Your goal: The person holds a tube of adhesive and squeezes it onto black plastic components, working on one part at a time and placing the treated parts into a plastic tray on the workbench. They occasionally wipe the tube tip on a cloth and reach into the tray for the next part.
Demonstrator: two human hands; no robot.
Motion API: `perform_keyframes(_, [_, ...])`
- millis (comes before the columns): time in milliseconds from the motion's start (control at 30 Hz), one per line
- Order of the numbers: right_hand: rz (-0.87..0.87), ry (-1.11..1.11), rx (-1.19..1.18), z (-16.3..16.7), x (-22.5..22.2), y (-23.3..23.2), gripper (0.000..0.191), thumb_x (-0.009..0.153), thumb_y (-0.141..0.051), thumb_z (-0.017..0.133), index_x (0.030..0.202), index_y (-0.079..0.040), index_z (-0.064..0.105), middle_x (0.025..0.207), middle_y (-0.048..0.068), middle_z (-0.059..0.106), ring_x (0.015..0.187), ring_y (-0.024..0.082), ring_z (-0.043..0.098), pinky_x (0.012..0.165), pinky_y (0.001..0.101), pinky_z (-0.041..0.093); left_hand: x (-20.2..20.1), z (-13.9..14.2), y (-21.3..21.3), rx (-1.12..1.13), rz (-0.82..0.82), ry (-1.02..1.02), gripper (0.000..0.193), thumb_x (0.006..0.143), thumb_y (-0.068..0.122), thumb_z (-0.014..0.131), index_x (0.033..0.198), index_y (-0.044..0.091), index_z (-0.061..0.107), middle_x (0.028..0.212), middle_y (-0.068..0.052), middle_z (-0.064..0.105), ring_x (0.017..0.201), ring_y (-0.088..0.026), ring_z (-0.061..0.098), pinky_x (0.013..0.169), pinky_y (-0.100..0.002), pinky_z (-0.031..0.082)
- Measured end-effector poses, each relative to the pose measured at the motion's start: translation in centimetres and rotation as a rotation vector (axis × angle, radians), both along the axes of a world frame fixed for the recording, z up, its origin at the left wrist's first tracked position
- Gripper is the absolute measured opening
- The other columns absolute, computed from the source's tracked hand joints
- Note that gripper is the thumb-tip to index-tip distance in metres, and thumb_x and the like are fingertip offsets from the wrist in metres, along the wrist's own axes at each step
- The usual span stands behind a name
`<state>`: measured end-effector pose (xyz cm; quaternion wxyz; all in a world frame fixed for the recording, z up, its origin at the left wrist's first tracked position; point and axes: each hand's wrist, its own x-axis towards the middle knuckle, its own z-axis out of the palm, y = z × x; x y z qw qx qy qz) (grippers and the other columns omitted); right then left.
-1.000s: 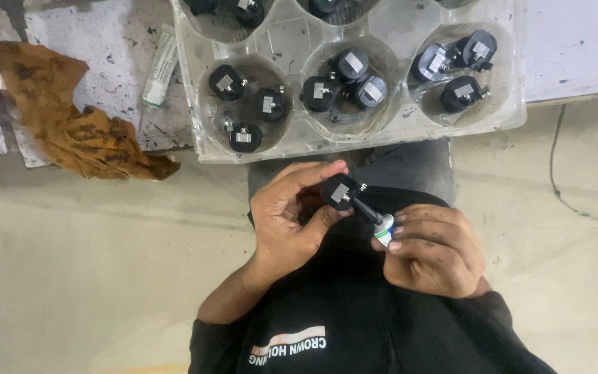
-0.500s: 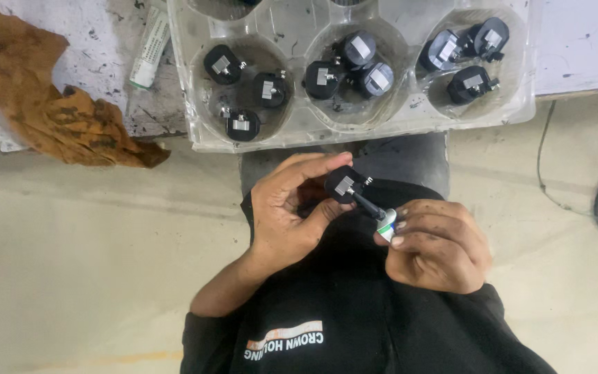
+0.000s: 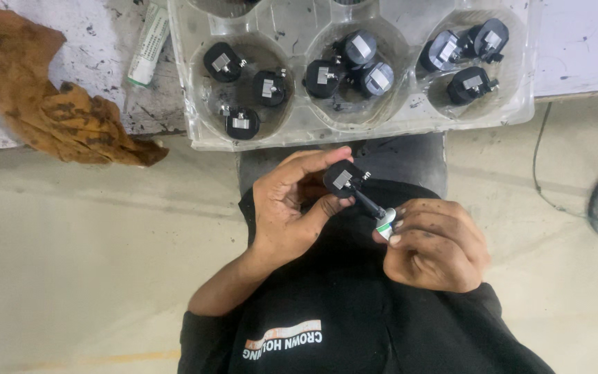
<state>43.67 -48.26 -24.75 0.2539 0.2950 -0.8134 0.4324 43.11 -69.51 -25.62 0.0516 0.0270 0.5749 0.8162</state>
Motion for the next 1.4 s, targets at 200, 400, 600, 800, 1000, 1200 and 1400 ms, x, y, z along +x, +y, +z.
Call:
perform_keyframes(200, [-0.037, -0.079, 0.024, 0.6, 0.3, 0.1, 0.036, 0.074, 0.015, 0.079, 0.091, -0.008, 0.057, 0.091, 0.008, 0.064, 0.087, 0.023, 0.07, 0.07, 0.033, 0.063, 0.3, -2.0, 0.6, 0.226, -0.066, -0.064, 0.045, 0.097, -0.009, 0.077, 0.139, -0.002, 0.061, 0.132, -0.013, 0.068, 0.117, -0.015, 0.068, 0.103, -0.029, 0.059])
perform_keyframes(400, [0.038, -0.068, -0.126, 0.3, -0.4, 0.6, 0.04, 0.073, 0.007, 0.081, 0.095, -0.011, 0.052, 0.093, 0.007, 0.058, 0.089, 0.022, 0.066, 0.073, 0.0338, 0.067, 0.9, -3.1, 0.8, 0.459, -0.168, -0.168, 0.047, 0.098, 0.007, 0.079, 0.141, 0.001, 0.061, 0.138, -0.013, 0.065, 0.113, -0.016, 0.069, 0.1, -0.033, 0.064])
perform_keyframes(600, [-0.016, -0.144, -0.001, 0.6, 0.1, 0.3, 0.039, 0.076, 0.011, 0.082, 0.092, -0.01, 0.052, 0.091, 0.007, 0.061, 0.09, 0.024, 0.07, 0.076, 0.0356, 0.064, 0.9, -3.6, 0.5, 0.512, -0.237, -0.21, 0.046, 0.098, 0.013, 0.08, 0.137, 0.001, 0.061, 0.146, -0.017, 0.062, 0.123, -0.021, 0.068, 0.101, -0.038, 0.065])
perform_keyframes(800, [-0.021, -0.143, 0.016, 0.9, -0.2, -0.2, 0.034, 0.076, 0.014, 0.079, 0.09, -0.007, 0.056, 0.091, 0.008, 0.063, 0.089, 0.024, 0.071, 0.075, 0.0359, 0.065, 1.3, -4.2, 0.2, 0.495, -0.241, -0.219, 0.045, 0.099, 0.012, 0.079, 0.138, 0.002, 0.061, 0.147, -0.019, 0.062, 0.12, -0.022, 0.069, 0.102, -0.038, 0.065])
perform_keyframes(1000, [-0.019, -0.165, 0.057, 1.1, -0.2, -0.1, 0.029, 0.073, 0.014, 0.076, 0.085, -0.005, 0.059, 0.09, 0.01, 0.064, 0.087, 0.026, 0.071, 0.072, 0.0364, 0.063, 1.3, -4.6, 0.1, 0.478, -0.239, -0.224, 0.041, 0.1, 0.01, 0.078, 0.138, 0.003, 0.063, 0.146, -0.019, 0.064, 0.11, -0.019, 0.07, 0.099, -0.035, 0.064])
perform_keyframes(1200, [-0.005, -0.166, 0.032, 1.0, -0.2, -0.2, 0.026, 0.072, 0.015, 0.073, 0.083, -0.004, 0.059, 0.086, 0.01, 0.066, 0.084, 0.026, 0.071, 0.072, 0.0373, 0.062, 1.6, -5.3, 0.0, 0.575, -0.262, -0.292, 0.041, 0.098, 0.018, 0.079, 0.135, 0.004, 0.066, 0.142, -0.018, 0.065, 0.1, -0.019, 0.072, 0.089, -0.033, 0.065])
perform_keyframes(1400, [-0.02, -0.196, 0.036, 1.3, 0.2, -0.3, 0.026, 0.073, 0.014, 0.075, 0.082, -0.005, 0.059, 0.085, 0.01, 0.066, 0.084, 0.026, 0.072, 0.073, 0.0379, 0.063, 1.5, -5.5, 0.1, 0.611, -0.278, -0.297, 0.041, 0.098, 0.025, 0.08, 0.132, 0.004, 0.069, 0.141, -0.02, 0.066, 0.096, -0.019, 0.073, 0.085, -0.035, 0.066])
